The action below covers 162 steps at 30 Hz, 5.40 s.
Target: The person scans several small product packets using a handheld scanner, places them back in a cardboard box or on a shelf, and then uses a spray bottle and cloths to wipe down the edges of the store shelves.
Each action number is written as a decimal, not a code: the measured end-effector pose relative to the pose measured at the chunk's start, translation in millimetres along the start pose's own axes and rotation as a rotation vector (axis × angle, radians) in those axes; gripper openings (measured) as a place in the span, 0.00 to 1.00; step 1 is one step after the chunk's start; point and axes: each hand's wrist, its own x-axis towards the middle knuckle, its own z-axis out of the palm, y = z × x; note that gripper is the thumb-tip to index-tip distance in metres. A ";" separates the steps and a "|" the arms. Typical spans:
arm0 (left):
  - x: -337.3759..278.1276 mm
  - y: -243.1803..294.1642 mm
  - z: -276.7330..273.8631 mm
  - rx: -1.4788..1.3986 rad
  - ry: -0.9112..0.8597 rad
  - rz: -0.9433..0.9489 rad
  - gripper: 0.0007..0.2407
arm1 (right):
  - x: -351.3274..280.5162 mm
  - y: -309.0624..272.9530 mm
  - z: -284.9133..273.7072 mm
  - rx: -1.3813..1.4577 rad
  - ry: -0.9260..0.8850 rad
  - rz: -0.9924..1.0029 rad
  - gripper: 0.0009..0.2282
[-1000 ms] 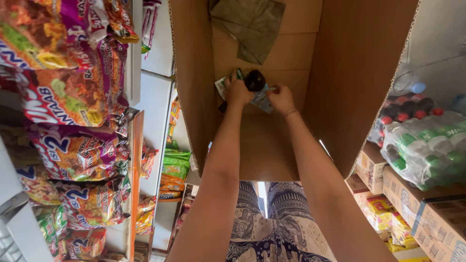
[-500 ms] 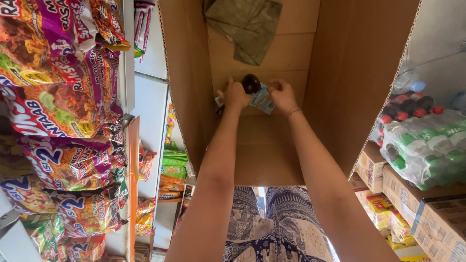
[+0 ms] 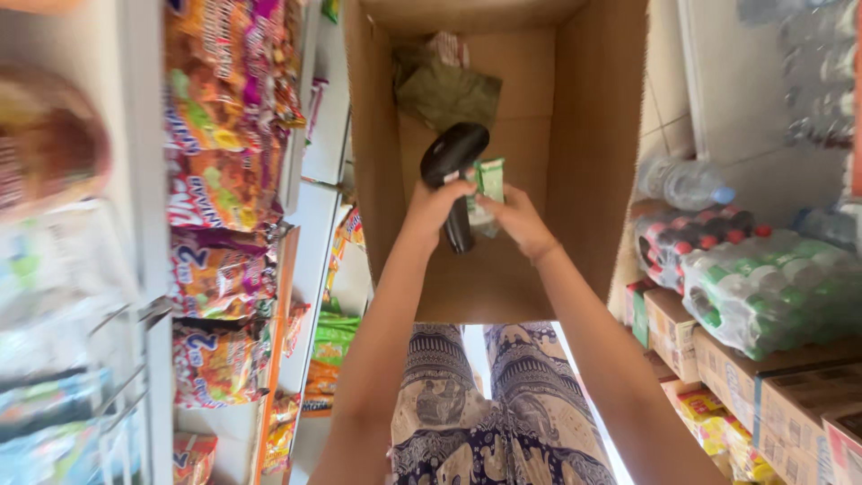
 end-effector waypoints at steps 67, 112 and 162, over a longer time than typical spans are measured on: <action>-479.0 57.3 -108.8 -0.161 0.704 0.875 0.28 | -315.5 -218.0 263.8 -0.299 -0.487 -1.014 0.09; -481.1 43.8 -160.0 -0.208 0.939 0.816 0.14 | -275.8 -216.2 288.0 -0.681 -0.269 -1.300 0.17; 142.8 -228.8 -43.3 0.694 0.005 -0.088 0.13 | 127.3 246.4 -52.0 -0.695 0.515 0.511 0.20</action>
